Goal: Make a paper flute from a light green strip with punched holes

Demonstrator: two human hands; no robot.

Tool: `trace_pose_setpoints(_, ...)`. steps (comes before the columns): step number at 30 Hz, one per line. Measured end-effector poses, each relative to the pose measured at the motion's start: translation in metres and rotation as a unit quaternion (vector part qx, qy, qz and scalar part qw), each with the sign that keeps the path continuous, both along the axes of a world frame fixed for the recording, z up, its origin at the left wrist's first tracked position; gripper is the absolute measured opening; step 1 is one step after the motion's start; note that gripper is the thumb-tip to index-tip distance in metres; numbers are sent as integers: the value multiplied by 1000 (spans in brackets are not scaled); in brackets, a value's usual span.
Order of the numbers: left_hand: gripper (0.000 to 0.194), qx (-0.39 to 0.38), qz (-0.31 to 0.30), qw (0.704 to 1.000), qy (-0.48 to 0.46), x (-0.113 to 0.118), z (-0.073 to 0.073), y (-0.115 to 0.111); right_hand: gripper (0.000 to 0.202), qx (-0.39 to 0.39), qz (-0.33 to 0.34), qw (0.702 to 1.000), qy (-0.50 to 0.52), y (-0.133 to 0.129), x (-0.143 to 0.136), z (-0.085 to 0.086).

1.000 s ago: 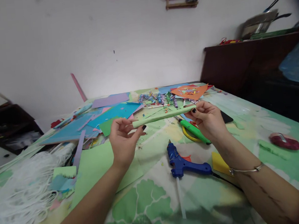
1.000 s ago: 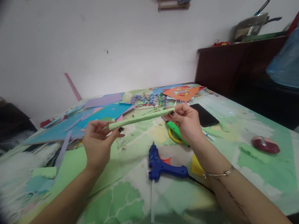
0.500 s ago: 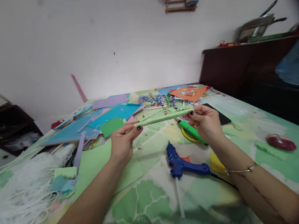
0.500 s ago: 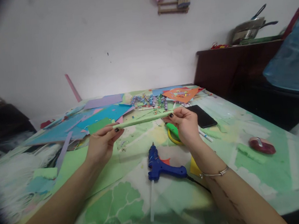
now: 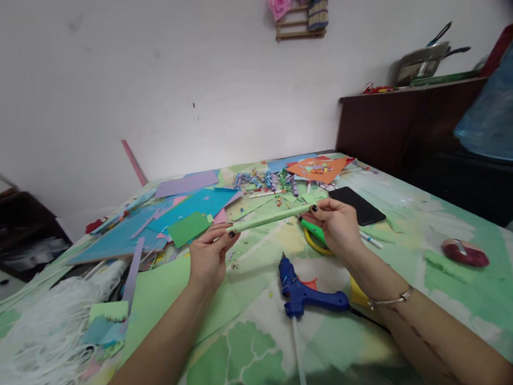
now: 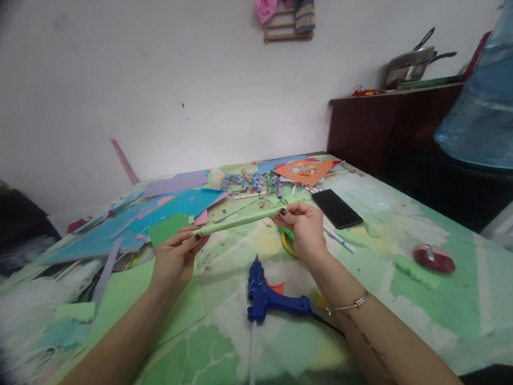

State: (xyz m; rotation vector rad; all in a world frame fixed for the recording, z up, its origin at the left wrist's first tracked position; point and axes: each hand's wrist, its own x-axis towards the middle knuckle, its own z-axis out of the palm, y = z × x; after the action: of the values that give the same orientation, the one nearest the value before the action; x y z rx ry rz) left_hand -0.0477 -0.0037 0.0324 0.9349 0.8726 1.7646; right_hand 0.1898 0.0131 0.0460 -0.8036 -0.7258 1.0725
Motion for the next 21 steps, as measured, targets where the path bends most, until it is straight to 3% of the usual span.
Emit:
trace_pose_setpoints(4, 15, 17, -11, 999, 44, 2, -4, 0, 24, 17, 3, 1000, 0, 0, 0, -1)
trace_pose_setpoints(13, 32, -26, -249, 963, 100, 10, -10, -6, 52, 39, 48, 998, -4, -1, -1, -4)
trace_pose_setpoints(16, 38, -17, -303, 937, 170, 12, -15, -7, 60, 39, 52, 998, 2, 0, -1, -5)
trace_pose_setpoints(19, 49, 21, -331, 907, 261, 12, -18, -7, 63, 35, 51, 998, 10, 3, -1, -5)
trace_pose_setpoints(21, 42, 41, -310, 896, 316, 10, -18, -6, 64, 29, 57, 998, 13, 4, 0, -5)
